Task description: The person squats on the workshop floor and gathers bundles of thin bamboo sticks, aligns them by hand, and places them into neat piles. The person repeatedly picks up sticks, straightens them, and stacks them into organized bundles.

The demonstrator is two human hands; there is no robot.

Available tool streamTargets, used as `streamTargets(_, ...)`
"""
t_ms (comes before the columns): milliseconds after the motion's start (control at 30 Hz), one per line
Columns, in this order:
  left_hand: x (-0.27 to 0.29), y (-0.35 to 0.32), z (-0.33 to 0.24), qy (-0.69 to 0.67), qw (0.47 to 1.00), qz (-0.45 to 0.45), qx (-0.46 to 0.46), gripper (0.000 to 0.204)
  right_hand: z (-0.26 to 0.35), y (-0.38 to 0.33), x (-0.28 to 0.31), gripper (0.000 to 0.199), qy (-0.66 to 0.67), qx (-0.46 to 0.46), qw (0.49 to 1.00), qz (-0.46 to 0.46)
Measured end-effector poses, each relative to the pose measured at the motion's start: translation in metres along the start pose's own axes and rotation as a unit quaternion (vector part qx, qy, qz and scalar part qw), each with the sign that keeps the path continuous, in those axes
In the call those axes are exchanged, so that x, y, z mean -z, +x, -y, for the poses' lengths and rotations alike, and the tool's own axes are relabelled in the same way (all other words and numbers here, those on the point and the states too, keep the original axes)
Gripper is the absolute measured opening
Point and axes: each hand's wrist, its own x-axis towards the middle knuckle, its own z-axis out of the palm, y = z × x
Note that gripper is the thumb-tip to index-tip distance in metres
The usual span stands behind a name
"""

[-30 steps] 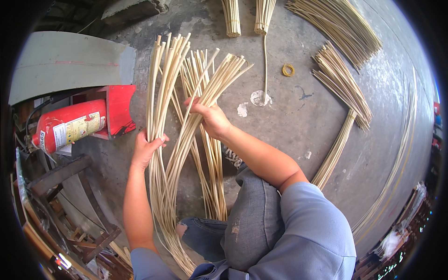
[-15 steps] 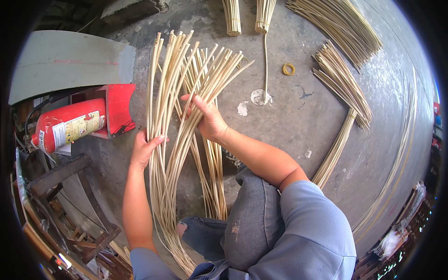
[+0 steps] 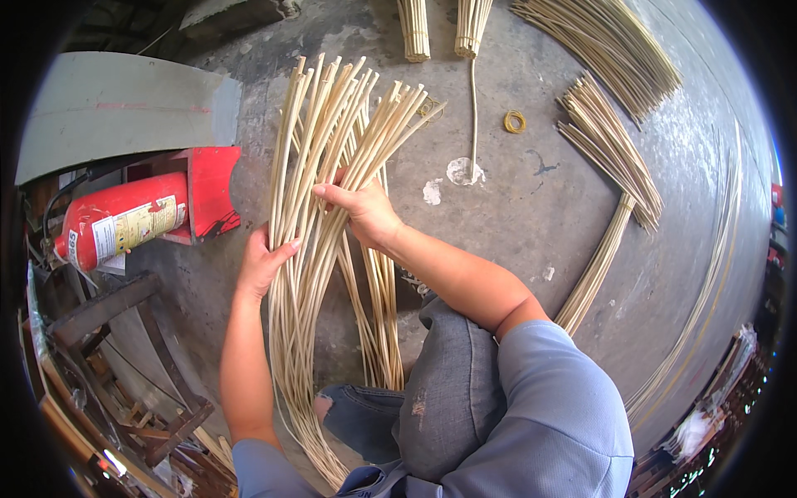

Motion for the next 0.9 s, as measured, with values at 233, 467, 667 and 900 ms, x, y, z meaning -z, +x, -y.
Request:
streamTargets(233,0.012,-0.001,0.007,-0.008,0.999,-0.015,0.031,0.032,0.002,0.0,0.016,0.012,0.038,-0.009,0.999,0.007)
streamTargets(467,0.009,-0.003,0.0,-0.004,0.999,-0.012,0.033,0.033,0.009,0.003,0.005,0.027,0.048,-0.035,0.997,0.055)
streamTargets(667,0.003,0.001,0.0,-0.003,0.999,0.011,0.04,0.033,0.018,0.007,0.005,0.023,0.01,-0.089,0.994,0.058)
streamTargets(900,0.001,0.005,0.0,0.005,0.998,0.023,0.052,0.035,0.023,0.006,0.009,0.019,-0.01,-0.098,0.994,0.052)
